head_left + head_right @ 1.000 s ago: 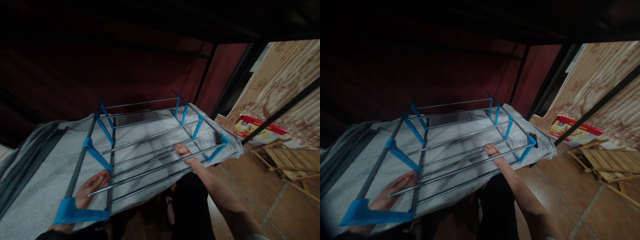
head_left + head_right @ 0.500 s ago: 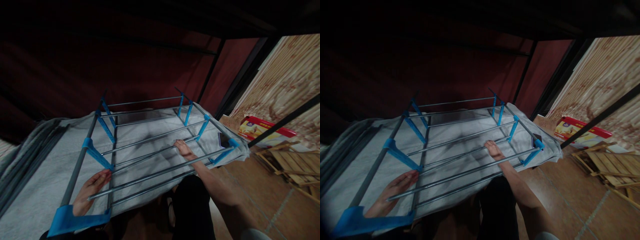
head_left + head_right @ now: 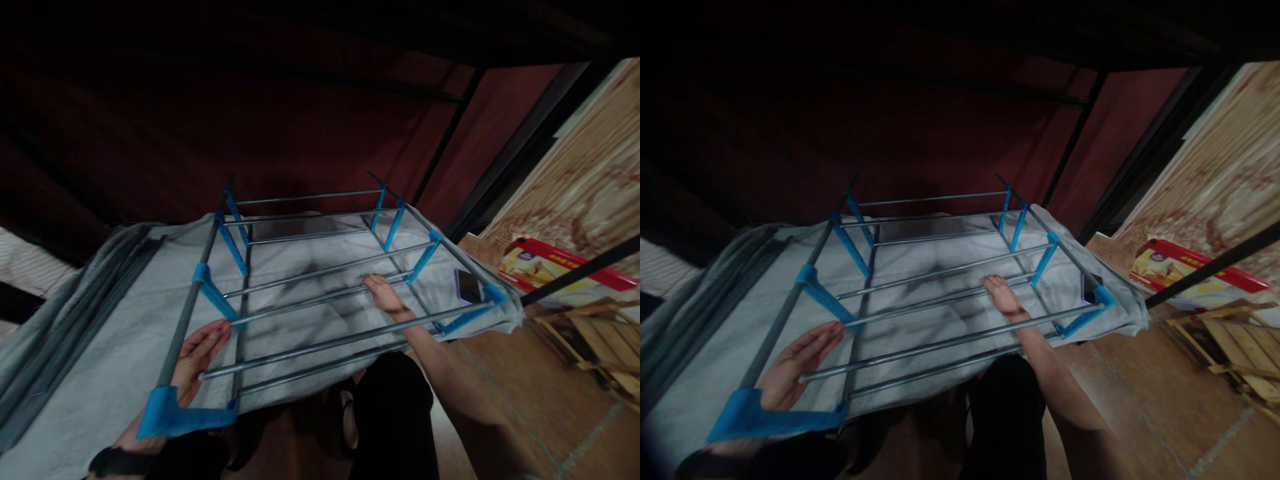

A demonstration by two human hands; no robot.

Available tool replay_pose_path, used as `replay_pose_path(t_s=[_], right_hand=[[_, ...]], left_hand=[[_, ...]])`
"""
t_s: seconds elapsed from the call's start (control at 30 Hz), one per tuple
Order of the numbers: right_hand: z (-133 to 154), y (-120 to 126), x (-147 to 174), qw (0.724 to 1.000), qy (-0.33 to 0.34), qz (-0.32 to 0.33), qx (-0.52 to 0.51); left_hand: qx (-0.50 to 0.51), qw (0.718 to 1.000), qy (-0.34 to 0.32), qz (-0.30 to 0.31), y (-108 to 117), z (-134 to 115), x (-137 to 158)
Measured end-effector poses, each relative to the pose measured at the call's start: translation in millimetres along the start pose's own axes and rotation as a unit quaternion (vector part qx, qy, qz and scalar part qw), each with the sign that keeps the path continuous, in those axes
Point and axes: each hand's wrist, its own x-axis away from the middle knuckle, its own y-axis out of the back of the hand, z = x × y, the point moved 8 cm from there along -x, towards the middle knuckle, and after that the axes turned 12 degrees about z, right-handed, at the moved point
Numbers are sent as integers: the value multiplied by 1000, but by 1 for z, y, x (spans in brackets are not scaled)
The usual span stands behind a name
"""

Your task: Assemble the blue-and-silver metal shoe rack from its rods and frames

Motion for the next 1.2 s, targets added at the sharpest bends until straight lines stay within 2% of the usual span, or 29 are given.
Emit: replay_pose_path(t_s=[0.13, 0.23, 0.3, 0.4, 0.53, 0.7, 1.2], right_hand=[[-8, 3, 3, 999, 14, -37, -11], [-13, 1, 2, 999, 19, -25, -15], [-13, 2, 2, 1000, 19, -19, -10], [-10, 4, 2, 1000, 20, -14, 3], [-10, 4, 2, 1000, 21, -19, 11], [-12, 1, 4, 999, 33, -17, 21], [-15, -28, 9, 997, 54, -3, 49]], left_hand=[[35, 998, -54, 22, 6, -2, -7], [35, 995, -79, 42, 14, -2, -14], [18, 995, -98, 31, 20, -2, -18], [-55, 992, -114, 18, 20, -6, -24], [-186, 971, -138, 65, -1, -19, -31], [-229, 960, -114, 111, -20, -25, -41], [-254, 955, -86, 124, -12, -23, -55]])
